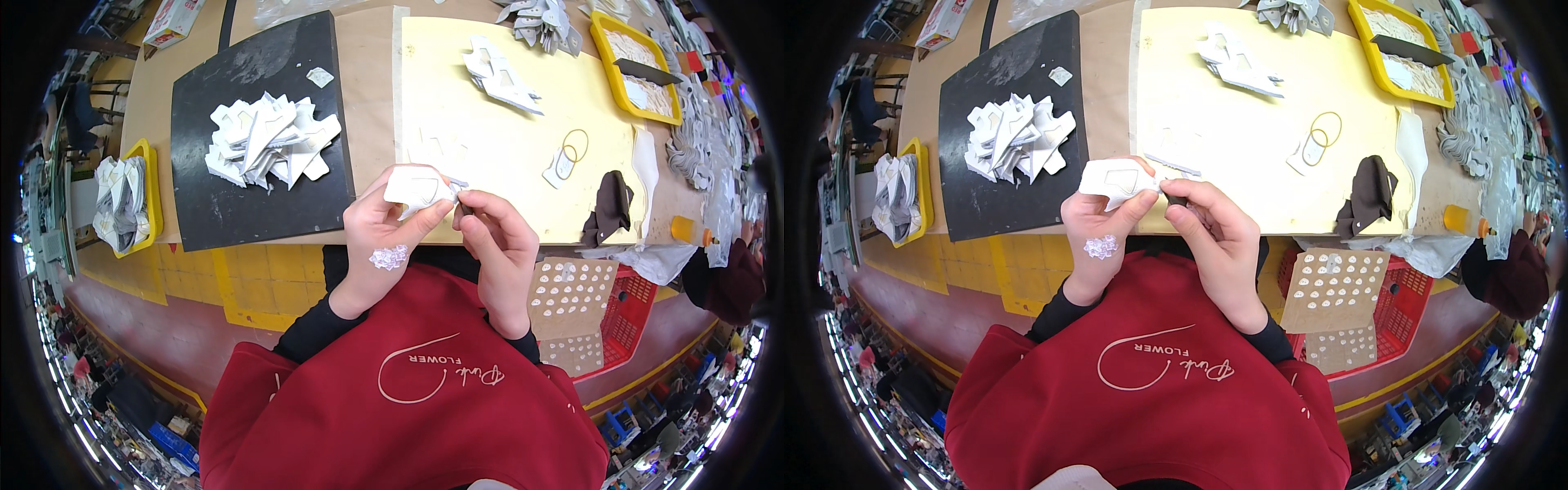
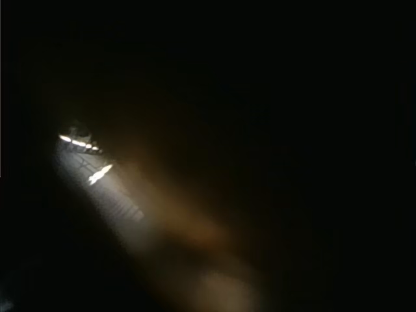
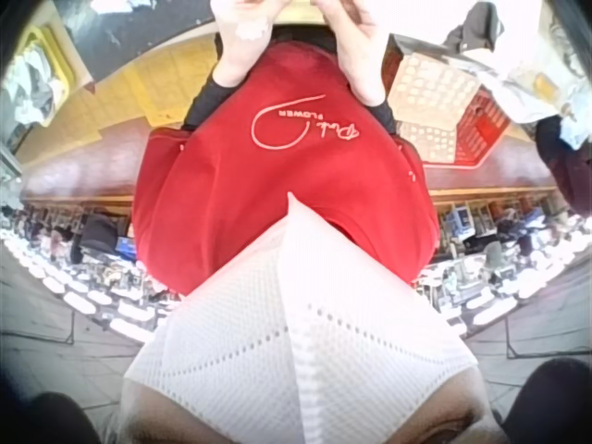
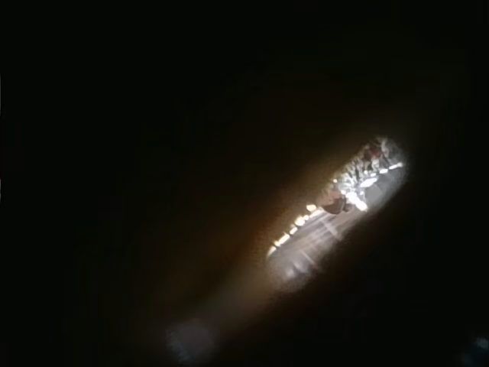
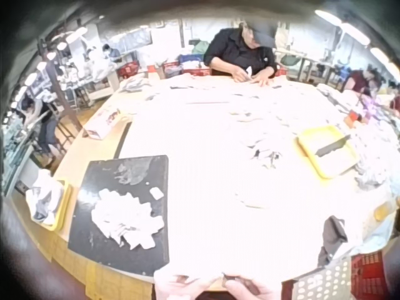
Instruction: The person trims the edges of small white foam pieces using a craft knife. They pick up each piece, cut along the edges, and place the trimmed pieces on a black mat. The process is repeated for multiple pieces throughout the clip.
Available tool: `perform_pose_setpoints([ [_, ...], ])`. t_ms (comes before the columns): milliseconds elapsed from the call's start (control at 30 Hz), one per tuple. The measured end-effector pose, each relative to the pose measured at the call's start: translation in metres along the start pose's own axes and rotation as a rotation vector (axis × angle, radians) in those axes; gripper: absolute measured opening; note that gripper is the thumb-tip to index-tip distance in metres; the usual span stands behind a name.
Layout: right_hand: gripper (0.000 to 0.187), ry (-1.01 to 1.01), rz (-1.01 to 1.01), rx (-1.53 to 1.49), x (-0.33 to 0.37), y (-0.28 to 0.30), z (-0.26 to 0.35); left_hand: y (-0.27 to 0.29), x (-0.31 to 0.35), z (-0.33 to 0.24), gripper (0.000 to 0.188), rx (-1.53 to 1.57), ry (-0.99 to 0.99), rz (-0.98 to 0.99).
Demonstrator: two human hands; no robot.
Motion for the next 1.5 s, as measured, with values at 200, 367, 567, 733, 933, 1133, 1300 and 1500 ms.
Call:
perform_pose_setpoints([
  [200,0.032,0.236,0.098,0.335,-0.003,-0.009,0.017,-0.001,-0.001,-0.007,0.020,-0.053,-0.087,0.008],
  [367,0.029,0.328,0.100,0.451,-0.001,-0.014,0.023,0.002,0.001,-0.005,0.022,-0.103,-0.089,-0.021],
  [567,0.025,-0.055,-0.117,-0.275,0.001,0.012,-0.010,-0.001,0.001,-0.011,0.025,-0.132,-0.130,-0.040],
  [733,0.031,0.207,0.058,0.227,-0.001,-0.007,0.016,0.001,0.001,-0.008,0.025,-0.042,-0.082,-0.037],
  [933,0.028,0.254,0.078,0.311,-0.002,-0.011,0.019,0.003,0.000,-0.011,0.024,-0.173,-0.160,-0.042],
  [1133,0.028,0.266,0.067,0.268,-0.003,-0.010,0.015,0.004,0.001,-0.008,0.021,-0.207,-0.120,-0.092],
  [1300,0.031,-0.235,0.136,-0.478,-0.003,-0.003,-0.019,0.002,-0.001,-0.006,0.020,-0.083,-0.100,-0.025],
  [1500,0.036,-0.043,0.102,0.126,-0.006,-0.004,0.003,0.001,0.000,-0.006,0.018,-0.051,-0.056,0.009],
])
Point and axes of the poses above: each hand's wrist, its own x-axis away from the middle knuckle, its own y-axis out of the back of the hand, z = x × y, the point moved 9 cm from there along -x, towards the middle knuckle, and after that the axes turned 15 degrees about -x, right-handed, at the moved point
